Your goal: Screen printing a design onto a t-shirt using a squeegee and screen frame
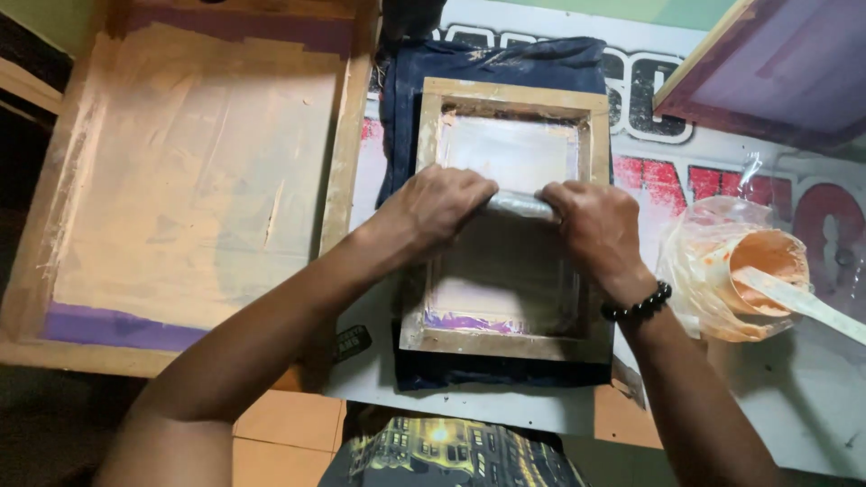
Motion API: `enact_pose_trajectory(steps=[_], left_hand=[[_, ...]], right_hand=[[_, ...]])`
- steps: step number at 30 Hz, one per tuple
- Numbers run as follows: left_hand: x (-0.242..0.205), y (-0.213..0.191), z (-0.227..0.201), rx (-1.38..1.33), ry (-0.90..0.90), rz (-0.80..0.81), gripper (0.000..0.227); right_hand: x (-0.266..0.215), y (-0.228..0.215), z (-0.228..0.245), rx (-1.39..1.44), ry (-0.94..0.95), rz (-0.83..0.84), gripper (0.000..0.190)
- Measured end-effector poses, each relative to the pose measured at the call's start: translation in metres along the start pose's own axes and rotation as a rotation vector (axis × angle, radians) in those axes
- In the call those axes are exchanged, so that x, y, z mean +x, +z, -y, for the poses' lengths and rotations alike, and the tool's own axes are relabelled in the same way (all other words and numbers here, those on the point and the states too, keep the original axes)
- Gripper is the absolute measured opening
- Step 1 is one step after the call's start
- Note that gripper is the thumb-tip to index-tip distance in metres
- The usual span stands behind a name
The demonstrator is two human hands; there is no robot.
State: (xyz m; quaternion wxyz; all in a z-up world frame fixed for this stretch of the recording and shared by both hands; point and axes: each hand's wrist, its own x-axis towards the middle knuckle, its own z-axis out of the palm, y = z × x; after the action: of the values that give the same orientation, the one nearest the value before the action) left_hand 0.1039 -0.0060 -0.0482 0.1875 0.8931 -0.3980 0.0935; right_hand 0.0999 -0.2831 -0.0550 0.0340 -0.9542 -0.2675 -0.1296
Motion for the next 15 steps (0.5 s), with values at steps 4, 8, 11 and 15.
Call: enact_pose_trajectory(steps=[4,8,11,15], left_hand=[[-0.036,-0.005,-0.049,-0.003,0.003,0.048,0.014],[-0.051,-0.026,-0.074,0.003,0.061,0.13,0.018],[-0.032,-0.033,-0.054,-0.056,0.05,0.096,0.014],[0.011,-0.008,0.026,-0.054,0.001,0.017,0.041]], right_hand=[[-0.055,-0.015,0.034,-0.043,0.051,-0.019,0.018],[-0.063,-0.06,0.053,0.153,0.072,0.225,0.024],[-0.034,-0.077,0.046,0.277,0.088,0.254,0.025],[0.022,-0.056,0.02,0.205,0.019,-0.049,0.022]])
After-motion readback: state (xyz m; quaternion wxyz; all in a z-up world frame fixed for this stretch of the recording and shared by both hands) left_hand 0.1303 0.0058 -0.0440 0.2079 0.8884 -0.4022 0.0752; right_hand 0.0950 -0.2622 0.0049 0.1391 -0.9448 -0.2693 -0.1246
